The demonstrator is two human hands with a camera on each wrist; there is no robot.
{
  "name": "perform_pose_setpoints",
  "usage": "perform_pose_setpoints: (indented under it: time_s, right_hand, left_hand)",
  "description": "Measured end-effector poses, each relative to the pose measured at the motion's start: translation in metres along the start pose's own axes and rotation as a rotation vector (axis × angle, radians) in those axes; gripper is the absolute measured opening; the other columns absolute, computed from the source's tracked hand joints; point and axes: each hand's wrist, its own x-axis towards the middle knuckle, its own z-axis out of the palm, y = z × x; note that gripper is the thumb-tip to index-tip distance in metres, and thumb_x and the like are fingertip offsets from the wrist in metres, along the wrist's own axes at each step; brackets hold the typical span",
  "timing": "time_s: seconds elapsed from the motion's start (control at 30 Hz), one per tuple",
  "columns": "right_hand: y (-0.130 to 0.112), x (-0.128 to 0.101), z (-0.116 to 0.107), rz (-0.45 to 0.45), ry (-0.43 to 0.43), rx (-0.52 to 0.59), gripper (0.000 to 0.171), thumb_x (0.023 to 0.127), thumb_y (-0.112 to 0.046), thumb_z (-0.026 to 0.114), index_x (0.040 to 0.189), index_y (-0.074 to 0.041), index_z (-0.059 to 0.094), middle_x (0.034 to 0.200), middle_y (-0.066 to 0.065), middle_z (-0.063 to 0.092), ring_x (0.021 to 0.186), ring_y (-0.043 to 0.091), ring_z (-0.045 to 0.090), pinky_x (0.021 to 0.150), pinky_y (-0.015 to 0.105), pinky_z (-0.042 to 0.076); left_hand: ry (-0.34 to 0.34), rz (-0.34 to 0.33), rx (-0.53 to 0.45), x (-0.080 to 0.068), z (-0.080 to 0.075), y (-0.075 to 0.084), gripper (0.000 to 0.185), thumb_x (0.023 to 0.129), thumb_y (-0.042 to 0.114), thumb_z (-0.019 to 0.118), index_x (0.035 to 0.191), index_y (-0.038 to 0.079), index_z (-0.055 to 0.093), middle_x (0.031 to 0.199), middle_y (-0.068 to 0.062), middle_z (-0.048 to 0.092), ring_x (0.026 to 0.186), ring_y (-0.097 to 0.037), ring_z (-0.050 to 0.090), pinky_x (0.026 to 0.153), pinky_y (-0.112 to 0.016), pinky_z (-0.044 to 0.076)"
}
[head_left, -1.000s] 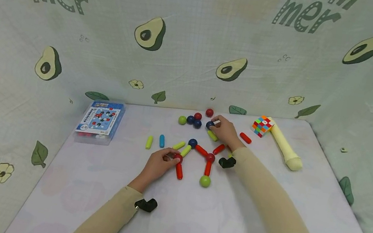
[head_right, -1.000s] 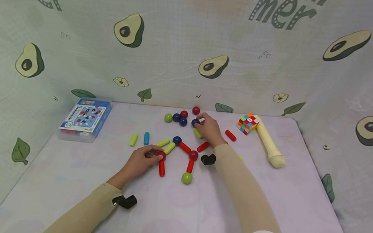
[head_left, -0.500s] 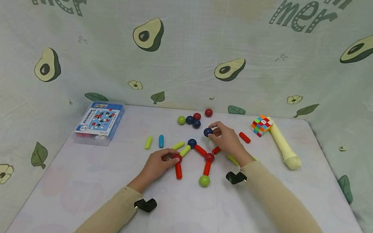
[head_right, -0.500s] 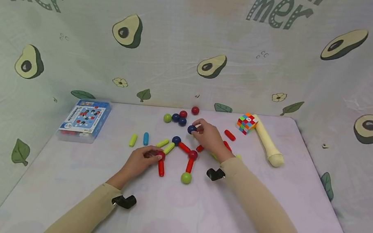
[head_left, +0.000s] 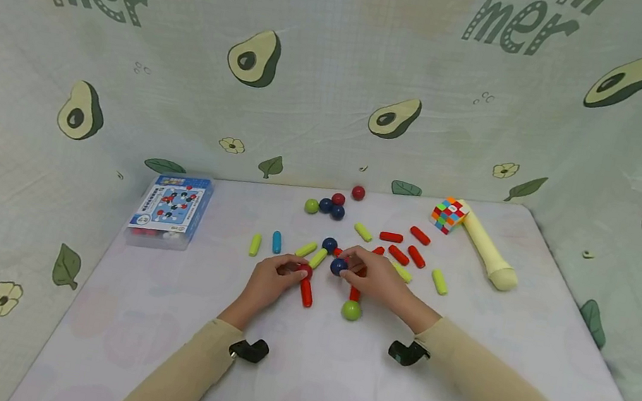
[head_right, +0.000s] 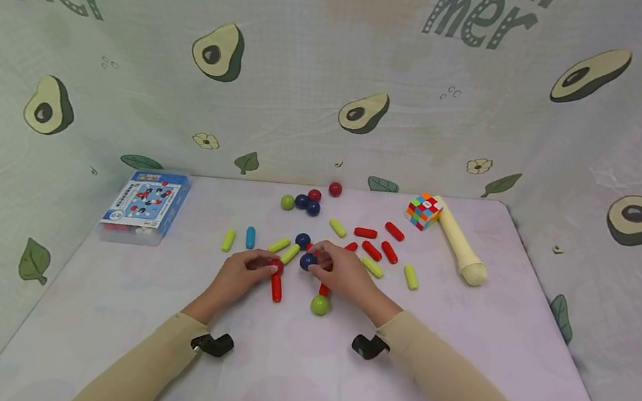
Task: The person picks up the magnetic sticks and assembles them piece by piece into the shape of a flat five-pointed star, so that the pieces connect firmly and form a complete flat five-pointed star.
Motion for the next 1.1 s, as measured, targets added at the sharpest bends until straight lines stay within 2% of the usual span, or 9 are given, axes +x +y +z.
perform_pose_setpoints:
  time_s: [0.3, 0.63, 0.73, 0.87, 0.9, 0.97, 1.1]
  right_hand:
    - [-0.008, -0.018, 0.022, -0.079, -0.059, -0.004, 0.031, 0.094, -0.019, 0.075, 0.123, -0.013, 0.066, 0.106, -0.002, 0.069, 0.1, 0.018, 0.064, 0.088, 0.037, 0.056]
    - [-0.009, -0.029, 0.035, -0.11, -0.082, -0.022, 0.03, 0.092, -0.018, 0.077, 0.121, -0.015, 0.068, 0.106, -0.004, 0.07, 0.104, 0.02, 0.062, 0.088, 0.041, 0.054]
    - [-0.009, -0.032, 0.038, -0.112, -0.088, -0.049, 0.03, 0.092, -0.019, 0.077, 0.121, -0.016, 0.069, 0.104, -0.007, 0.07, 0.107, 0.017, 0.06, 0.104, 0.046, 0.046]
    - [-0.008, -0.035, 0.043, -0.156, -0.101, -0.086, 0.03, 0.091, -0.019, 0.078, 0.12, -0.016, 0.069, 0.103, -0.01, 0.071, 0.104, 0.012, 0.062, 0.12, 0.054, 0.023]
    - [-0.007, -0.035, 0.045, -0.173, -0.103, -0.093, 0.03, 0.091, -0.019, 0.078, 0.12, -0.016, 0.07, 0.104, -0.009, 0.071, 0.102, 0.011, 0.062, 0.121, 0.055, 0.018]
    - [-0.008, -0.036, 0.047, -0.206, -0.111, -0.106, 0.03, 0.091, -0.02, 0.078, 0.119, -0.016, 0.07, 0.104, -0.009, 0.071, 0.1, 0.011, 0.064, 0.121, 0.057, 0.015]
    - [-0.009, -0.037, 0.052, -0.234, -0.117, -0.13, 0.029, 0.091, -0.021, 0.078, 0.118, -0.017, 0.07, 0.102, -0.009, 0.07, 0.098, 0.011, 0.063, 0.12, 0.06, 0.015]
  left_hand:
    - [-0.002, 0.005, -0.006, 0.0, -0.001, -0.001, 0.027, 0.094, 0.032, 0.075, 0.121, 0.025, 0.076, 0.106, 0.003, 0.072, 0.092, -0.019, 0.06, 0.08, -0.033, 0.051]
    - [-0.003, 0.014, -0.011, 0.0, -0.002, 0.001, 0.027, 0.094, 0.031, 0.075, 0.12, 0.023, 0.077, 0.106, 0.004, 0.072, 0.091, -0.018, 0.06, 0.08, -0.033, 0.051]
    - [0.0, 0.011, -0.015, 0.0, -0.002, 0.0, 0.027, 0.093, 0.031, 0.076, 0.119, 0.024, 0.077, 0.105, 0.005, 0.073, 0.091, -0.018, 0.061, 0.08, -0.033, 0.05]
    - [0.004, 0.012, -0.011, 0.001, -0.001, -0.001, 0.026, 0.093, 0.03, 0.076, 0.119, 0.024, 0.077, 0.105, 0.006, 0.073, 0.091, -0.017, 0.06, 0.079, -0.032, 0.05]
    - [0.005, 0.014, -0.01, 0.001, -0.001, -0.001, 0.026, 0.093, 0.03, 0.076, 0.118, 0.024, 0.077, 0.105, 0.006, 0.073, 0.091, -0.017, 0.059, 0.079, -0.032, 0.05]
    - [0.007, 0.02, -0.007, 0.001, -0.001, 0.0, 0.026, 0.093, 0.03, 0.076, 0.118, 0.024, 0.078, 0.104, 0.006, 0.073, 0.09, -0.018, 0.059, 0.078, -0.032, 0.049]
    - [0.013, 0.022, 0.002, 0.001, -0.001, -0.001, 0.026, 0.093, 0.032, 0.077, 0.117, 0.025, 0.078, 0.102, 0.006, 0.073, 0.089, -0.018, 0.058, 0.077, -0.032, 0.048]
